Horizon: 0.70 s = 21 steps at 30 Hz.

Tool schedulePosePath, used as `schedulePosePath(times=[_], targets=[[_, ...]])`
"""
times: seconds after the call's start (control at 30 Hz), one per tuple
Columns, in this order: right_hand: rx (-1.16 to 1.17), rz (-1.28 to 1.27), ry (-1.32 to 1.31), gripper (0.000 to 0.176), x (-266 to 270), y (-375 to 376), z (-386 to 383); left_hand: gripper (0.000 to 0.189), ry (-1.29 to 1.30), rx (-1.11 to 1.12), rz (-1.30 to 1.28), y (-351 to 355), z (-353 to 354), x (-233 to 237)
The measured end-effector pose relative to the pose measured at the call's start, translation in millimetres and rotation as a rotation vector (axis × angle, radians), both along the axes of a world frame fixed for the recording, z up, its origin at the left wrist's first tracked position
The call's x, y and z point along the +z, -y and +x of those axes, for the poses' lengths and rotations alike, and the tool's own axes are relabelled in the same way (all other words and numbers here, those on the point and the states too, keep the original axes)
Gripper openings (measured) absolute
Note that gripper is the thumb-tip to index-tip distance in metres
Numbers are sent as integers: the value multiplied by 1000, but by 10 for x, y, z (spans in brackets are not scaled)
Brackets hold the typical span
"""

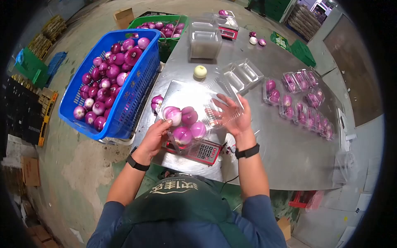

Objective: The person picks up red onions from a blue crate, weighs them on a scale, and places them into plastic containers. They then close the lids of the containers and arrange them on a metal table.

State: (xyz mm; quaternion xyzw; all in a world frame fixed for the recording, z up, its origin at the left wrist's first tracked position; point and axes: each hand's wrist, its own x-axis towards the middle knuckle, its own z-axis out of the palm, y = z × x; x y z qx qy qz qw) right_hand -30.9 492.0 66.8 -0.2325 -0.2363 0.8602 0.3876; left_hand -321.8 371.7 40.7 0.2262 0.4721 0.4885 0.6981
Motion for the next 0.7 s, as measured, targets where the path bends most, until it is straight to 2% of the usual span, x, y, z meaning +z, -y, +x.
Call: schedulePosePath(times=[0.07, 0.17, 0.2, 0.3, 0.33, 0.4, 0.47, 0.53, 0.63, 0.7], targets=[[12, -28, 72, 86, 43, -314, -10, 44, -219, -49, -30, -211, 14, -70], [97, -6, 175, 89, -168, -802, 10, 42, -583, -216, -132, -399, 30, -12], [99, -42, 156, 88, -202, -929, 5, 43, -701, -113, 124, -413, 60, 12], [-191, -172, 147, 83, -411, -1222, -10, 43, -899, -259, -132, -482, -4, 147], [-402, -259, 204, 64, -417, -1259, -19, 44, -880, -277, -153, -485, -13, 143], [-623, -101, 311, 49, -653, -1208, 203, 45, -840, -316, -193, -458, -32, 131], [-789, 19, 461, 34, -678, -977, 302, 44, -930, -337, -178, -406, -118, 143], [-904, 95, 650, 21, -368, -529, 260, 40, -943, -303, -117, -336, -237, 193], [-722, 429, 907, 22, -387, -7, 170, 31, -860, -201, 13, -291, -402, 483], [-481, 566, 929, 27, -316, 207, -23, 25, -828, -174, 64, -320, -495, 852]])
